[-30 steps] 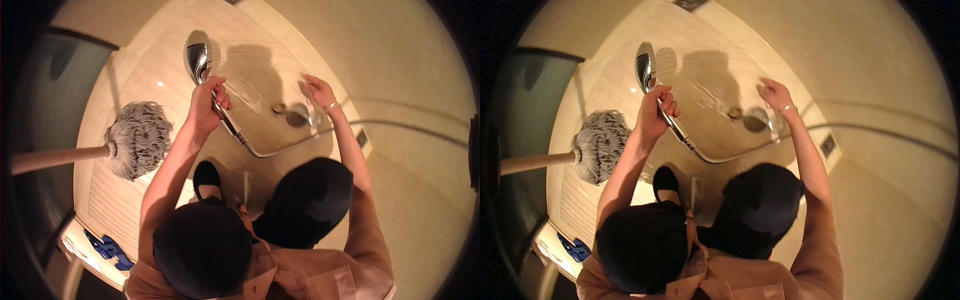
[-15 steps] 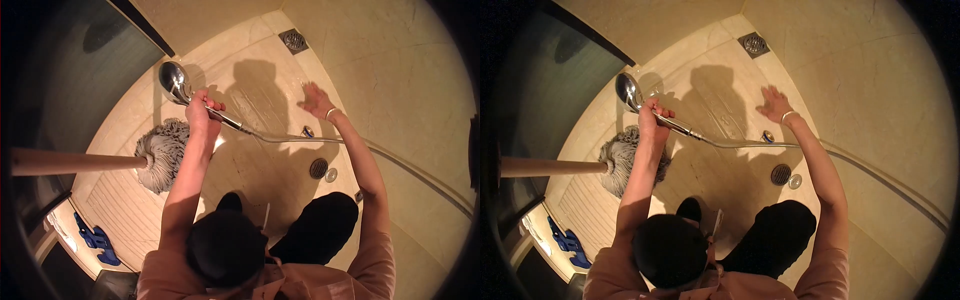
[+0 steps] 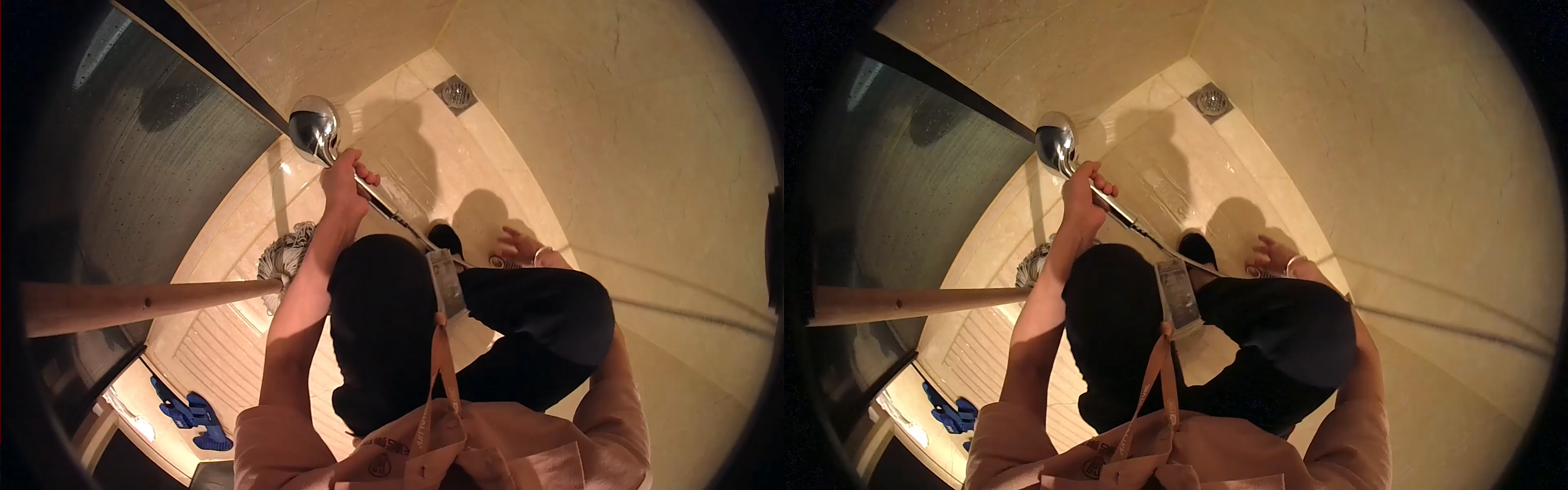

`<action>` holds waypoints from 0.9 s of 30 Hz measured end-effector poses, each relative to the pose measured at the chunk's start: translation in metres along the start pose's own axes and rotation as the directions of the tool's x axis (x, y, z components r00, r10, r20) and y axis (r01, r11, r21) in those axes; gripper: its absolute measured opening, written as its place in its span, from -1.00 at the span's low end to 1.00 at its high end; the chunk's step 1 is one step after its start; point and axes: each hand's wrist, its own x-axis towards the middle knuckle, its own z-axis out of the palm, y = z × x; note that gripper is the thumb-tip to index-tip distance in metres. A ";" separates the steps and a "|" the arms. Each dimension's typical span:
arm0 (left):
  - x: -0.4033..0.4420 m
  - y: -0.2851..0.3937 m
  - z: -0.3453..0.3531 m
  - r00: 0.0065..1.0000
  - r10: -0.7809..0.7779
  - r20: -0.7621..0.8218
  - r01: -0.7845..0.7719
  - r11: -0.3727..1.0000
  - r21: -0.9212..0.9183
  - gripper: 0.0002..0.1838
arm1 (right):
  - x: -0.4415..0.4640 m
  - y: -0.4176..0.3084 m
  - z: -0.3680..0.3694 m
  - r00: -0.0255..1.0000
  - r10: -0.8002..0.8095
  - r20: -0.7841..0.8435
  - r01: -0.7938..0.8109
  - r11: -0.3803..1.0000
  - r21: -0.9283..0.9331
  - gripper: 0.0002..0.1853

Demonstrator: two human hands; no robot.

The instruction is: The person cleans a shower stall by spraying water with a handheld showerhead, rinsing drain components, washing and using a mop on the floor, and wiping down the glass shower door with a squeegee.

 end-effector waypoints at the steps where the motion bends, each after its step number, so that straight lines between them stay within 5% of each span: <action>1: 0.007 0.000 -0.004 1.000 0.000 -0.025 0.001 0.999 0.033 -0.82 | 0.016 0.007 -0.016 0.994 -0.081 -0.072 0.076 0.995 -0.070 -0.54; 4: 0.014 0.006 -0.016 0.997 0.015 -0.074 -0.007 0.995 0.099 -0.81 | 0.081 0.003 -0.100 0.931 -0.302 -0.204 0.246 0.934 -0.257 -0.52; 5: 0.015 0.007 -0.023 0.997 -0.006 -0.077 0.013 0.996 0.085 -0.81 | 0.110 -0.002 -0.121 0.902 -0.235 -0.361 0.149 0.956 -0.251 -0.51; 8: 0.016 0.008 -0.037 0.998 -0.046 -0.039 0.048 0.998 0.042 -0.80 | 0.187 -0.028 -0.183 0.800 -0.305 -0.517 0.195 0.947 -0.256 -0.48; 12: 0.021 0.013 -0.046 0.988 -0.138 0.068 0.135 0.989 0.058 -0.77 | 0.283 -0.049 -0.223 0.747 -0.324 -0.581 0.195 0.942 -0.275 -0.34; 15: 0.027 0.009 -0.046 0.972 -0.200 0.126 0.193 0.979 0.065 -0.75 | 0.281 -0.074 -0.239 0.887 -0.101 -0.451 -0.082 0.927 -0.367 -0.29; 19: 0.036 -0.006 -0.023 0.965 -0.160 0.209 0.164 0.986 -0.003 -0.72 | 0.253 -0.068 -0.240 0.792 -0.119 -0.599 -0.116 0.934 -0.338 -0.67; 24: 0.046 -0.026 0.002 0.945 -0.162 0.283 0.178 0.983 -0.033 -0.74 | 0.219 -0.010 -0.182 0.580 0.052 -0.813 0.066 0.992 0.111 -0.82; 27: 0.047 -0.045 0.010 0.918 -0.245 0.310 0.250 0.968 0.025 -0.74 | 0.199 0.001 -0.139 0.597 0.446 -0.666 0.305 0.642 0.703 -0.88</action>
